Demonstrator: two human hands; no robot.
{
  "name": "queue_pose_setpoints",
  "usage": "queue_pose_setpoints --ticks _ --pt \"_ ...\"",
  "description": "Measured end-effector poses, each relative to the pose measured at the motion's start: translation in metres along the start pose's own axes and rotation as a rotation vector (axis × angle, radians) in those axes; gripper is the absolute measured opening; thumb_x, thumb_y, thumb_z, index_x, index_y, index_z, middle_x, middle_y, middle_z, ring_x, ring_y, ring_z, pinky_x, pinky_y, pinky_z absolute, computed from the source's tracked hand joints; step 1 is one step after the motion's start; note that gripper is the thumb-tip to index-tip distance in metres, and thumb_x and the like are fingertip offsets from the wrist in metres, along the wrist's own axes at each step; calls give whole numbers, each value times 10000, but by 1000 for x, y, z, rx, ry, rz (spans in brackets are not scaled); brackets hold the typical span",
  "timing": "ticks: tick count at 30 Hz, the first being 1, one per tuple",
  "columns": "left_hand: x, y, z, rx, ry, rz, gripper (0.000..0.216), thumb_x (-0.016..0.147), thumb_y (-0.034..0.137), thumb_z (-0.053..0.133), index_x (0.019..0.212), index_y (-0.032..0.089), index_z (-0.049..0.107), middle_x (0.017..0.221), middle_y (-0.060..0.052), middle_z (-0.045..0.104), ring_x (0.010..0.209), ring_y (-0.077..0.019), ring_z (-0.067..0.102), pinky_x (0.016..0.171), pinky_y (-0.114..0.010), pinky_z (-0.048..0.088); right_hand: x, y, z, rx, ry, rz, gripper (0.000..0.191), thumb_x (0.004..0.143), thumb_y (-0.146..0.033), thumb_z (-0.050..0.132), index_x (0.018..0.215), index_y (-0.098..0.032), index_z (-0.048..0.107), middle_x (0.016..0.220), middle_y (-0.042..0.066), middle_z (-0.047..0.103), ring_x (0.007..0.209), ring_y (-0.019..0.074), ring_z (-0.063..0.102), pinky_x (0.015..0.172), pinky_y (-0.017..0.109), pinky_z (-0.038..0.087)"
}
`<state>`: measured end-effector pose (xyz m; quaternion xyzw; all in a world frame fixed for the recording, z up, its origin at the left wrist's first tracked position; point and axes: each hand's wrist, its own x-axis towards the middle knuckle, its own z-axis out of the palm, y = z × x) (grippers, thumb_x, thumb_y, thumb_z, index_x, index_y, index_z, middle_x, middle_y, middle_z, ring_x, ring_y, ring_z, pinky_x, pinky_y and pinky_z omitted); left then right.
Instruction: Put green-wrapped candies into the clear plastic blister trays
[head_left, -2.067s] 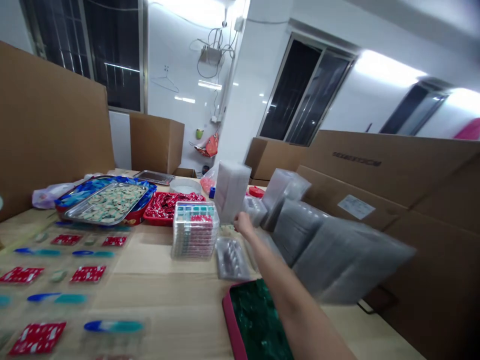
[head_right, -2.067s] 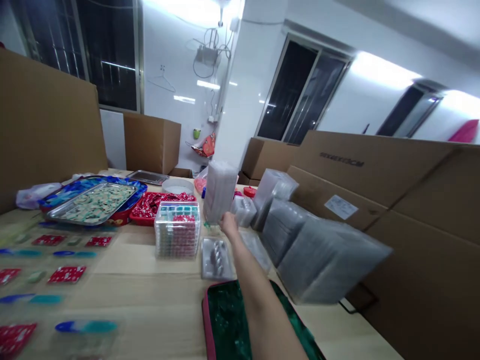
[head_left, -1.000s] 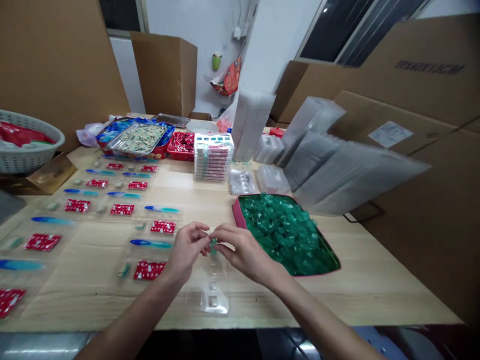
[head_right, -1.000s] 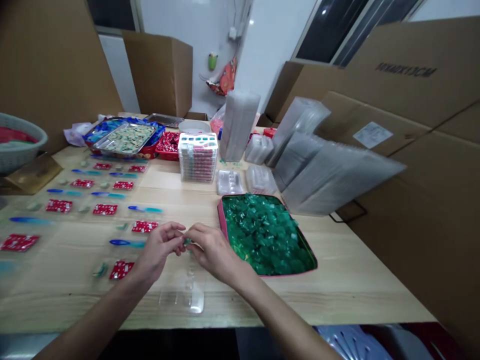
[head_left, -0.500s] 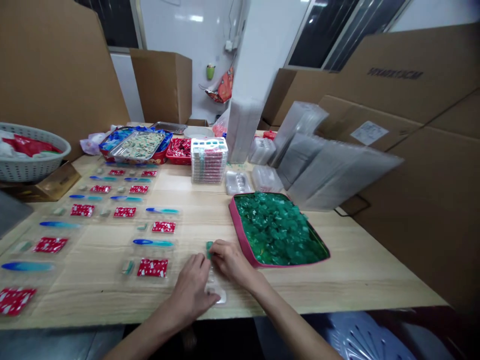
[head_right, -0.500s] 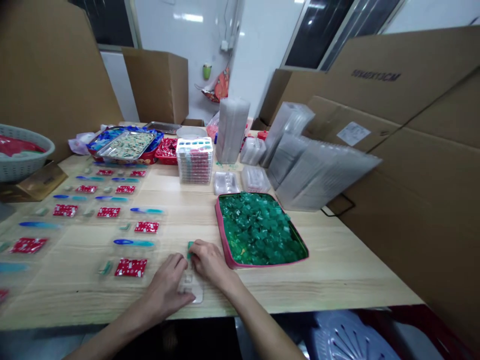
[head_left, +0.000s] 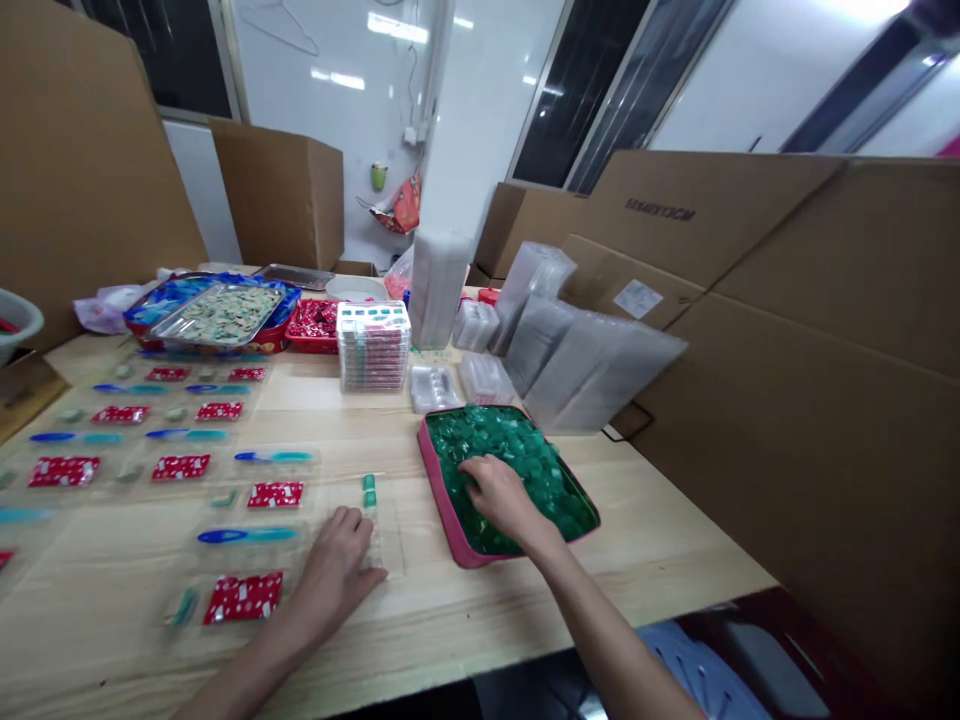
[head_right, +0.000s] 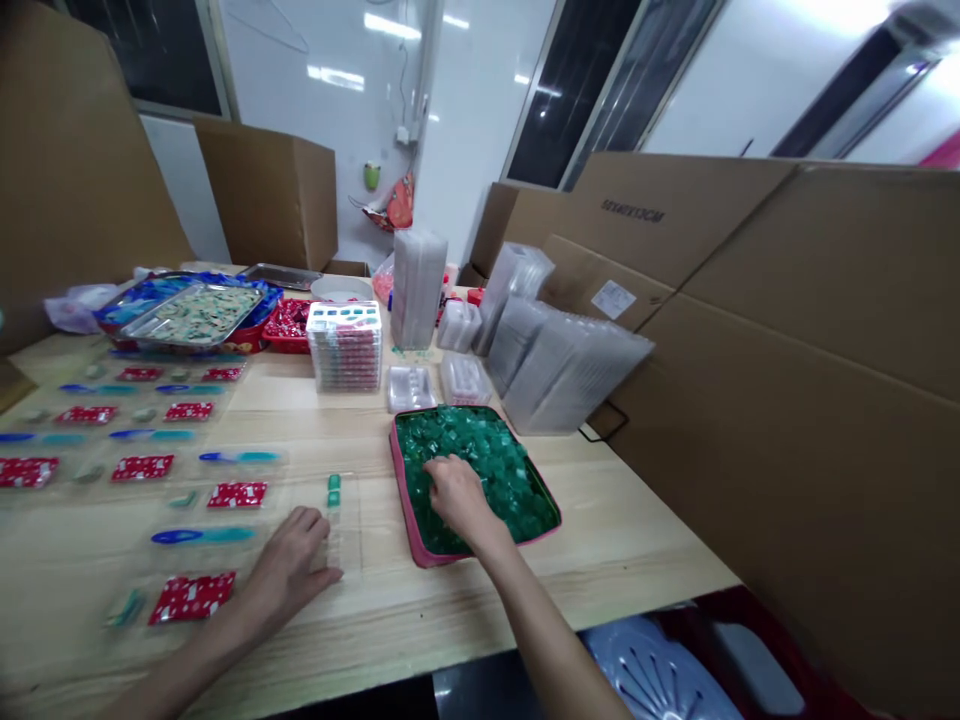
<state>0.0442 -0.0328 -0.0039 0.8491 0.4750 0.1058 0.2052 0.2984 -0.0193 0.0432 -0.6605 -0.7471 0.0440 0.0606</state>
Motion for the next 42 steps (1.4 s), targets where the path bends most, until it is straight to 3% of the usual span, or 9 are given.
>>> queue_pose_setpoints --ticks 4,10,15,19,22,30,34,38,42 --pt "2 0 -5 -44 36 8 256 654 298 713 827 188 560 951 -75 604 933 -266 521 817 -389 431 3 6 10 -115 -114 -91 316 767 -10 467 971 -162 654 954 95 681 931 205 597 815 265 402" --pt "12 2 -18 -343 175 -37 174 782 357 564 793 184 573 824 -67 635 817 -228 581 760 -366 443 1 17 14 59 -35 -32 244 818 -88 466 910 -176 674 929 75 688 898 188 628 768 248 428" --pt "33 26 -18 -968 88 -179 229 740 404 596 710 178 576 666 -15 589 657 -163 588 623 -290 465 -3 10 4 503 187 -7 175 800 -172 515 873 -165 674 836 55 704 767 188 647 703 276 478" --pt "42 47 -16 -1557 -6 -316 452 630 494 721 885 135 618 777 -54 650 639 -164 636 644 -323 510 -2 -29 -2 709 176 -139 165 785 -143 517 855 -178 662 781 31 688 709 163 628 657 256 476" --pt "41 47 -16 -1750 -12 -345 442 569 424 795 816 85 657 752 -85 683 613 -156 641 645 -305 517 -2 -57 2 718 141 -229 181 765 -98 524 882 -184 632 789 21 667 700 147 604 659 248 461" --pt "20 16 -18 -1807 45 -503 272 604 275 758 770 88 652 656 -85 707 560 -174 663 601 -303 538 4 -80 21 859 33 -243 213 692 -42 556 848 -165 633 719 -1 628 664 135 576 637 240 450" --pt "14 11 -18 -1810 60 -514 244 626 230 740 795 86 640 671 -93 711 575 -181 677 610 -295 541 8 -82 27 989 -12 -186 187 695 -75 574 848 -151 651 736 14 655 662 139 596 634 245 476" --pt "9 10 -22 -1795 86 -500 304 609 298 770 799 117 616 704 -62 697 575 -183 670 545 -290 531 8 -83 29 956 6 -200 171 689 -77 584 828 -160 638 723 4 643 653 131 586 629 237 469" --pt "7 9 -24 -1621 148 -445 347 542 287 781 806 132 619 676 -29 679 546 -153 634 526 -282 520 6 -87 26 922 -3 -227 134 704 -86 575 799 -166 625 688 -6 623 648 129 578 614 225 456"
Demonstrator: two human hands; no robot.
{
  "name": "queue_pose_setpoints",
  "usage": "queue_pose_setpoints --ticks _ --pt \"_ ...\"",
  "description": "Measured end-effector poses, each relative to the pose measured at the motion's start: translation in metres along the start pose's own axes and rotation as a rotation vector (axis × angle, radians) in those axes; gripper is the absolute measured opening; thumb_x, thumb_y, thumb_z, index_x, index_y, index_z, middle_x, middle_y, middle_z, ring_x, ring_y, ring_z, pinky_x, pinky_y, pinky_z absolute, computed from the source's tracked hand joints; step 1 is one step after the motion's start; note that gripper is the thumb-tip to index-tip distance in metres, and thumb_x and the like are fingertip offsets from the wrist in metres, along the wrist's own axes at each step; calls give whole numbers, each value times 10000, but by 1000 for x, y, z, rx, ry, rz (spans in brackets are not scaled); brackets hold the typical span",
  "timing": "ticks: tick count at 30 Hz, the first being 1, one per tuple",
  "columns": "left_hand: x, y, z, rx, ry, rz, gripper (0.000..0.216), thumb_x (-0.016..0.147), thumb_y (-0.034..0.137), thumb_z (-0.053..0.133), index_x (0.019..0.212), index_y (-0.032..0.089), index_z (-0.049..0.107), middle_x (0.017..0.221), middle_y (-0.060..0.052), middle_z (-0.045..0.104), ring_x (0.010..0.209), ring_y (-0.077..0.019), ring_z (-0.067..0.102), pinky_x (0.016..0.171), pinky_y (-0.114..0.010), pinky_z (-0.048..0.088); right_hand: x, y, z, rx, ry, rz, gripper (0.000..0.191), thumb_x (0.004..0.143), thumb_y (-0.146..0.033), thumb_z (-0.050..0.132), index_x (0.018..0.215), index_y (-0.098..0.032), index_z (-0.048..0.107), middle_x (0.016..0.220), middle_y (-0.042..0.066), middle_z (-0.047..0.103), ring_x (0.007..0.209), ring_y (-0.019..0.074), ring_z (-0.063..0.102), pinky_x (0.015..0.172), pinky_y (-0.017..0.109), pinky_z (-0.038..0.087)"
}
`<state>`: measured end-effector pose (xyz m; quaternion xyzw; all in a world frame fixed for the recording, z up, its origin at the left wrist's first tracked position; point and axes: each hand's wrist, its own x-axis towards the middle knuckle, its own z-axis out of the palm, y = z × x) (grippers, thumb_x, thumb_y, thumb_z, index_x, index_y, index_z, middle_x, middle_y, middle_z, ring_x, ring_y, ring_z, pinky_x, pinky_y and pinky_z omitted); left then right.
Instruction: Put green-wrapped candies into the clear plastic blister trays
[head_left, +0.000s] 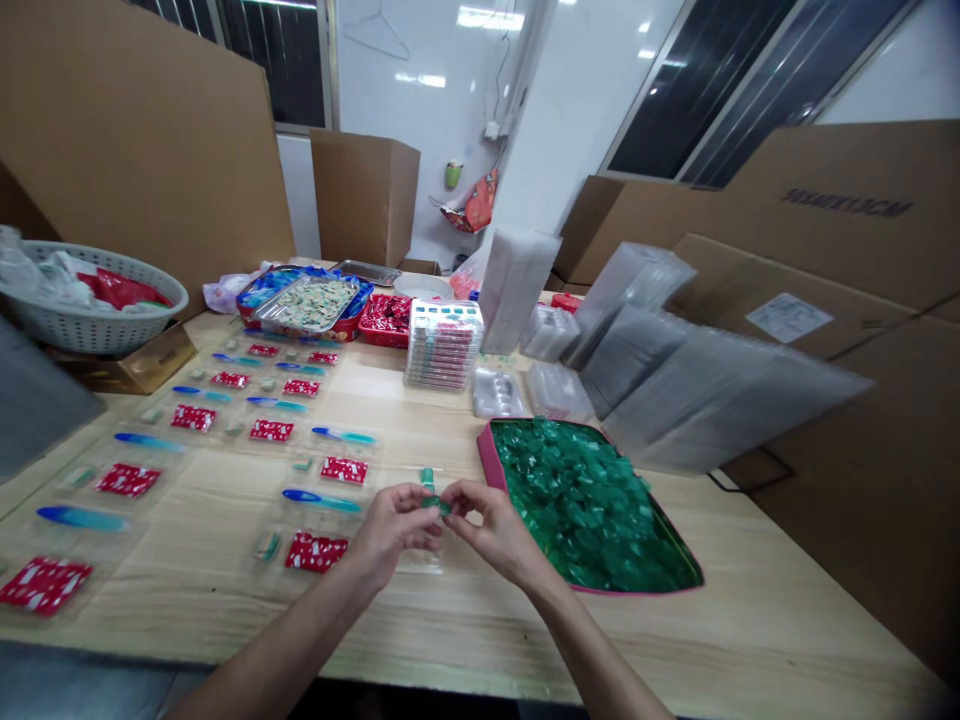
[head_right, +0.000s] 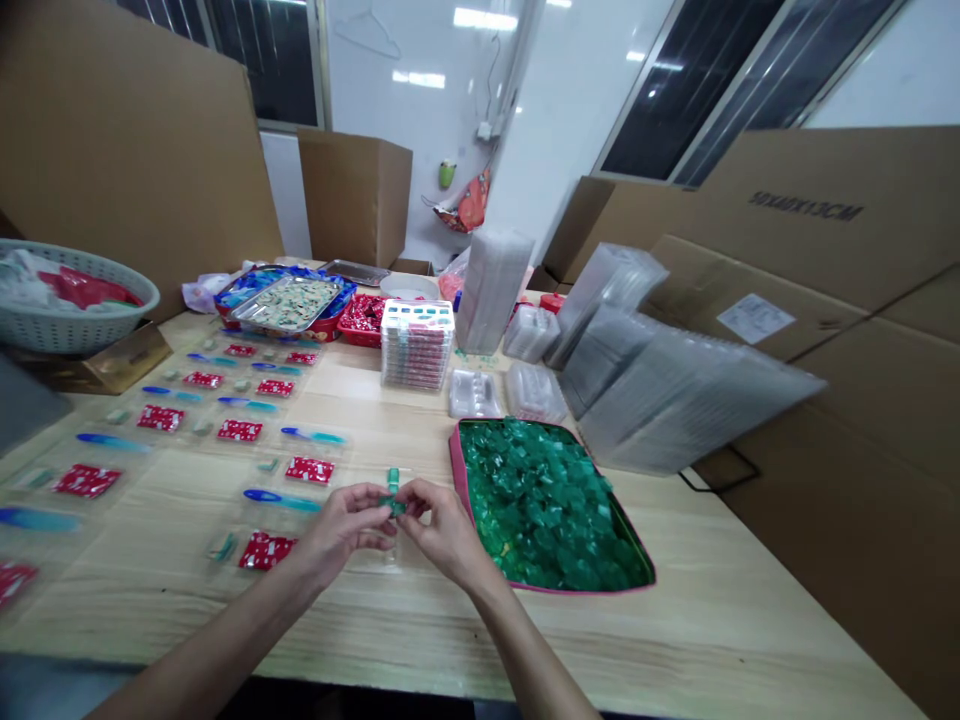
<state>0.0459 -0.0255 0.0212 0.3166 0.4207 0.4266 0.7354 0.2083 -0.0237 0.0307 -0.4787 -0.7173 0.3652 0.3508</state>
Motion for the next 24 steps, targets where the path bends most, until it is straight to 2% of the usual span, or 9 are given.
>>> queue_pose_setpoints --ticks 4,7,11,15,20,22,24 --pt "5 -3 -2 106 75 31 202 519 223 709 669 134 605 486 1 615 407 -128 567 436 -233 447 -2 -9 4 -73 -42 2 170 691 -59 546 787 -176 624 681 -10 618 634 126 566 597 214 441" --pt "9 -4 -2 103 126 64 136 518 198 661 622 141 593 448 13 592 376 -115 542 393 -198 389 -3 -12 8 -122 -30 15 193 678 -48 527 781 -177 626 647 -16 608 602 126 560 586 213 435" --pt "10 -3 2 45 190 116 142 519 219 640 630 152 582 463 27 592 401 -108 547 406 -194 388 -2 -12 14 -168 55 -19 153 699 -70 523 751 -182 614 651 -8 610 595 128 557 587 219 435" --pt "14 -4 4 -29 243 125 194 504 255 664 639 155 566 471 24 590 410 -114 552 427 -212 401 -1 -13 15 -174 83 -50 126 721 -91 513 724 -183 598 650 -5 603 595 128 560 580 221 434" --pt "18 10 -13 -103 352 189 281 525 323 670 716 184 517 558 37 615 457 -99 568 466 -202 402 -10 2 6 -127 129 12 108 698 -105 530 701 -182 605 606 -14 591 565 126 556 558 221 442" --pt "15 17 -20 -106 346 188 277 530 306 672 724 184 516 575 29 625 484 -112 587 499 -216 422 -11 13 2 -43 158 63 102 717 -146 553 769 -173 637 656 6 627 594 136 580 570 231 464" --pt "11 19 -21 -50 287 169 234 551 289 653 720 177 537 624 -5 649 538 -144 613 536 -252 450 -8 24 0 35 175 95 183 737 -179 572 894 -161 664 758 38 674 658 154 617 613 254 492"
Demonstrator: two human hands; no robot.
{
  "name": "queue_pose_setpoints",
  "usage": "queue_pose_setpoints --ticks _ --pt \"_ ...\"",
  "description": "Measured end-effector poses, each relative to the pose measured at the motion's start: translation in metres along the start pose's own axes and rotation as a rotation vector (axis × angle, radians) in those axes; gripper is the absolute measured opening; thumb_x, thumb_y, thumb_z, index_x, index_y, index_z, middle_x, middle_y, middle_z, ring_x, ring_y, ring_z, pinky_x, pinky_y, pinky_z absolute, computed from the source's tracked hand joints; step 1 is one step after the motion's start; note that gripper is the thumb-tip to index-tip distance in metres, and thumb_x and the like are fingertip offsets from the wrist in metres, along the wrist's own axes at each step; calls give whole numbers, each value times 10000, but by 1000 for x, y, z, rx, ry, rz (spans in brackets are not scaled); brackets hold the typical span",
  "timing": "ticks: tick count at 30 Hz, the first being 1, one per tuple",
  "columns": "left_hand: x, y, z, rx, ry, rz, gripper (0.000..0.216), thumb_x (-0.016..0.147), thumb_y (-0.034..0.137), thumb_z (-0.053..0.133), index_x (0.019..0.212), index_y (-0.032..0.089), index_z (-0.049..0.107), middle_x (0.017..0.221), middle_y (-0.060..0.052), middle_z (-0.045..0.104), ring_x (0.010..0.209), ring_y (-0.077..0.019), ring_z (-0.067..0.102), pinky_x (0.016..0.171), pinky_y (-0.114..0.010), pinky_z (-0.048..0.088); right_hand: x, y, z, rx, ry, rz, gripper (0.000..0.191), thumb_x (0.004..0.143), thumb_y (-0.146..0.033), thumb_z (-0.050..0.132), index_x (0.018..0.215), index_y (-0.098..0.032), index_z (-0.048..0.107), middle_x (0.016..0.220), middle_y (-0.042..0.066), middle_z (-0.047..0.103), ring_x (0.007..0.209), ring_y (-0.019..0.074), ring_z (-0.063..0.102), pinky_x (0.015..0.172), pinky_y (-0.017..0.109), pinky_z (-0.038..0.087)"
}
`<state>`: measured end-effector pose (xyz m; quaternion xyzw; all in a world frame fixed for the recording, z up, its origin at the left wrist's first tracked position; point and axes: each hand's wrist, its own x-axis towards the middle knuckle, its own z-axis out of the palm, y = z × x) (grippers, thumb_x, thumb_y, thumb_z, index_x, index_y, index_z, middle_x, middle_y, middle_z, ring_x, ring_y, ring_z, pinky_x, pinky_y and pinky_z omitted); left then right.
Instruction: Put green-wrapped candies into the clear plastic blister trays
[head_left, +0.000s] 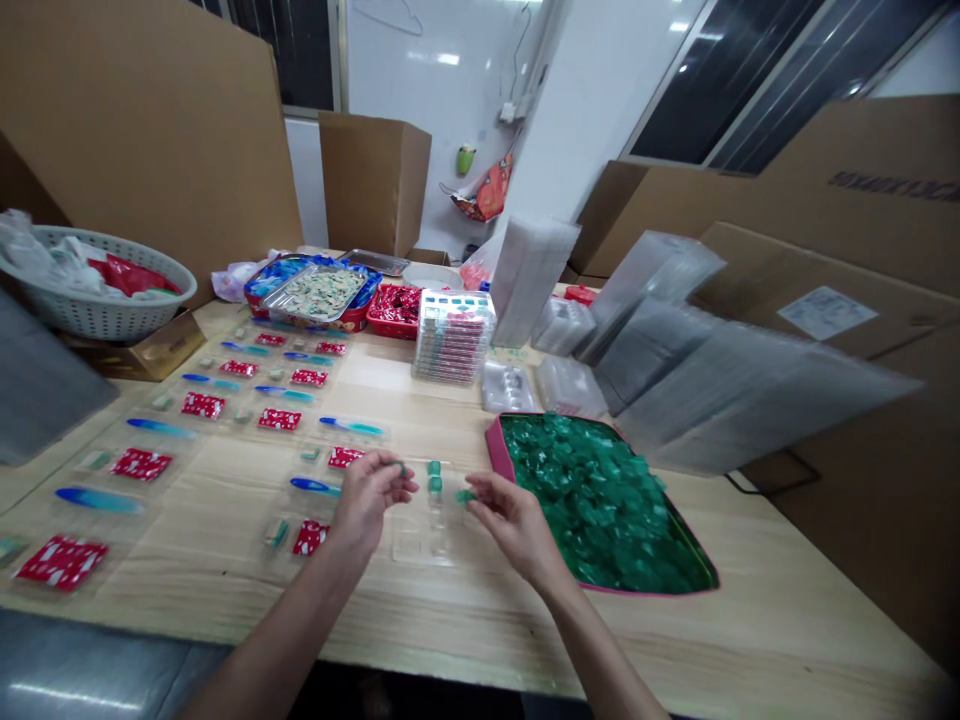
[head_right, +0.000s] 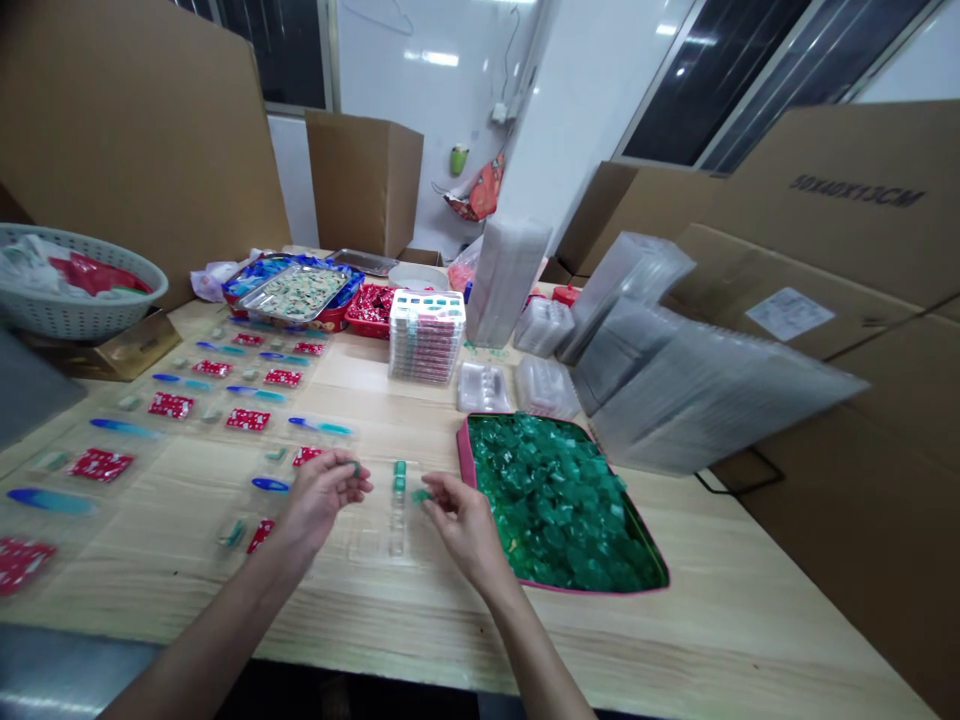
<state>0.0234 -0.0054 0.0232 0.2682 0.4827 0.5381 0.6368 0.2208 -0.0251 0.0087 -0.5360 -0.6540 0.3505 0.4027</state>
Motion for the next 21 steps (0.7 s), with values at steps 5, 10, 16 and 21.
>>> queue_pose_setpoints --ticks 5,10,16,21 --pt "-20 -15 -1 469 -160 115 33 586 171 553 603 179 581 684 -15 639 714 -176 598 663 -281 441 17 9 9 -115 -105 -41 206 742 -97 557 878 -156 700 801 55 703 697 169 629 655 274 484" --pt "-36 -25 -5 1084 -262 252 224 649 59 469 712 189 640 702 -12 641 698 -172 561 664 -279 386 20 5 18 -298 -187 -152 255 721 -7 532 840 -172 687 813 36 654 732 154 593 656 241 442" --pt "-36 -26 -7 1179 -281 260 245 680 42 462 762 172 654 775 -40 672 746 -175 580 677 -269 387 17 2 21 -384 -234 -215 225 753 -26 560 846 -188 685 805 29 631 752 154 585 654 229 418" --pt "-33 -29 -11 1171 -265 246 250 680 50 473 780 182 661 784 -26 678 765 -172 592 699 -263 406 18 2 20 -438 -245 -229 218 768 -24 545 823 -179 687 808 37 623 749 161 591 671 240 422"
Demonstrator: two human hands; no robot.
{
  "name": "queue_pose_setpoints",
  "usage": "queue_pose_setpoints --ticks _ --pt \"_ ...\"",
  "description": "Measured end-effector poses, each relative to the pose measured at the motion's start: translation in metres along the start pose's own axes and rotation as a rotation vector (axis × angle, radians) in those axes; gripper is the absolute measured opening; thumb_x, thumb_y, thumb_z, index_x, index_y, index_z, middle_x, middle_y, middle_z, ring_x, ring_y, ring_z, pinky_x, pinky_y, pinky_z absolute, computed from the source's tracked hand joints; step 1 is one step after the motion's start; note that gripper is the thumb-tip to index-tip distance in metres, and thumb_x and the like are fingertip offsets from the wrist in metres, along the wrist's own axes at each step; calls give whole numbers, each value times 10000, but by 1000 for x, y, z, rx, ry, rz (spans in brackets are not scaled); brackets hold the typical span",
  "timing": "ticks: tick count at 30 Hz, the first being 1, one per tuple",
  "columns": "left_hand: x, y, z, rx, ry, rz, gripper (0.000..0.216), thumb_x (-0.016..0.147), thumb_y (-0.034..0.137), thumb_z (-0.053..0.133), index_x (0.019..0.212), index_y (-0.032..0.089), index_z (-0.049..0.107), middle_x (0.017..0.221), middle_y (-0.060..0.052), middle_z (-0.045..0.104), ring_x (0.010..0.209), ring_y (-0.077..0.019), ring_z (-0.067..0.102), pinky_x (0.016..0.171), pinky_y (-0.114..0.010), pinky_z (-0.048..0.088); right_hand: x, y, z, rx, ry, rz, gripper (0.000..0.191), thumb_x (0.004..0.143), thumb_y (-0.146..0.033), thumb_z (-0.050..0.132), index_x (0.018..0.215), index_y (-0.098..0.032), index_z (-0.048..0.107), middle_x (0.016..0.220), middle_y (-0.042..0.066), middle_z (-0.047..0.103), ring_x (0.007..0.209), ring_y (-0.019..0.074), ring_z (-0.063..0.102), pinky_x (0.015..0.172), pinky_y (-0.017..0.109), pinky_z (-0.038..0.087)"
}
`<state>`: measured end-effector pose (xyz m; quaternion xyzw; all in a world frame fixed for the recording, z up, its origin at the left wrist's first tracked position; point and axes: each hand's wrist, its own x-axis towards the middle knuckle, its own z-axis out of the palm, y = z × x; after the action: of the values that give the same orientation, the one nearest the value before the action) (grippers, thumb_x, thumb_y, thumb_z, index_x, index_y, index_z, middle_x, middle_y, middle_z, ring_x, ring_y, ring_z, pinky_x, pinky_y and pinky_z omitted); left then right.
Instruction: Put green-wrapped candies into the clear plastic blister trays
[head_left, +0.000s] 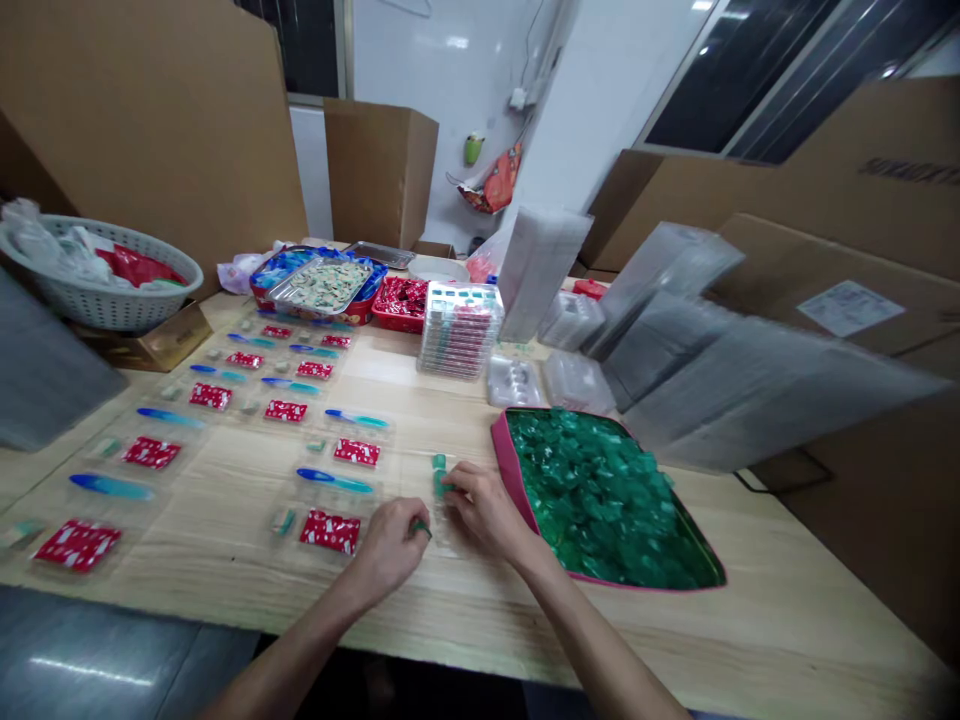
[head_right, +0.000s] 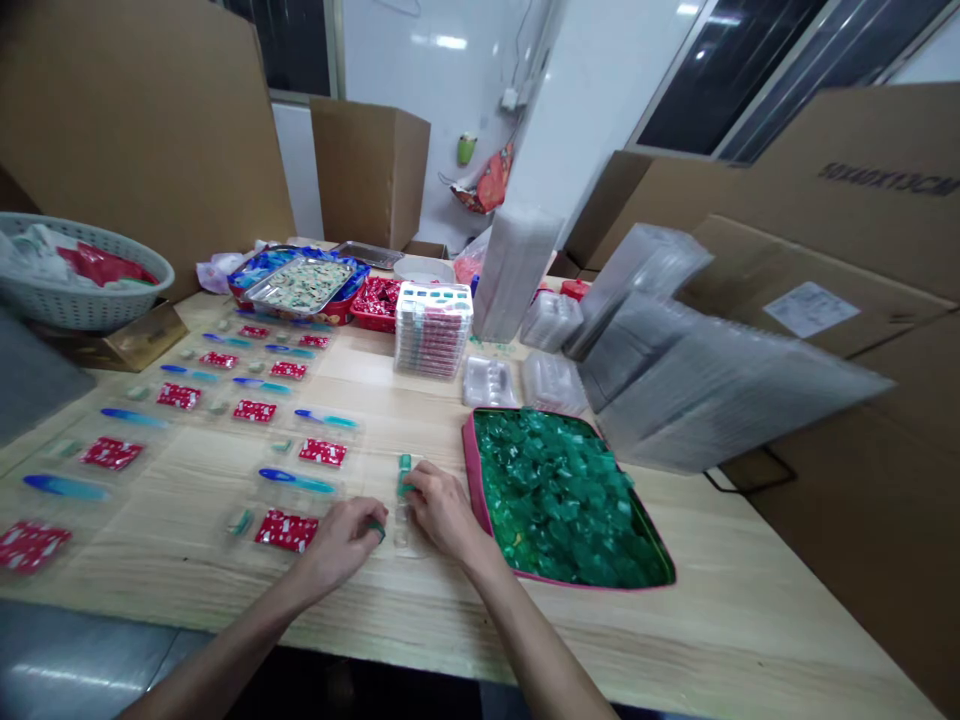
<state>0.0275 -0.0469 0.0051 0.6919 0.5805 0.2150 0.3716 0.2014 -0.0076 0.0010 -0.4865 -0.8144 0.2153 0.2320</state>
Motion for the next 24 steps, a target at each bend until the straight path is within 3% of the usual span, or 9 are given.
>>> queue_pose_setpoints --ticks 9,17,24 --pt "-1 -1 1 -4 10 20 247 677 47 476 779 188 652 823 -32 679 823 -180 598 754 -277 425 -7 1 3 108 16 -57 309 752 8 480 878 -186 685 911 65 649 859 185 613 770 281 473" --pt "-1 -10 6 -18 18 54 260 667 28 486 798 183 649 880 -45 682 883 -190 598 811 -292 429 -9 11 11 333 171 18 279 698 -29 524 884 -193 651 905 50 645 853 183 624 738 295 521" --pt "-2 -7 3 -18 10 41 258 658 16 492 788 174 649 864 -50 679 877 -193 599 808 -292 429 -5 10 10 193 123 1 243 685 -13 550 798 -187 677 883 57 669 838 191 628 774 317 492"
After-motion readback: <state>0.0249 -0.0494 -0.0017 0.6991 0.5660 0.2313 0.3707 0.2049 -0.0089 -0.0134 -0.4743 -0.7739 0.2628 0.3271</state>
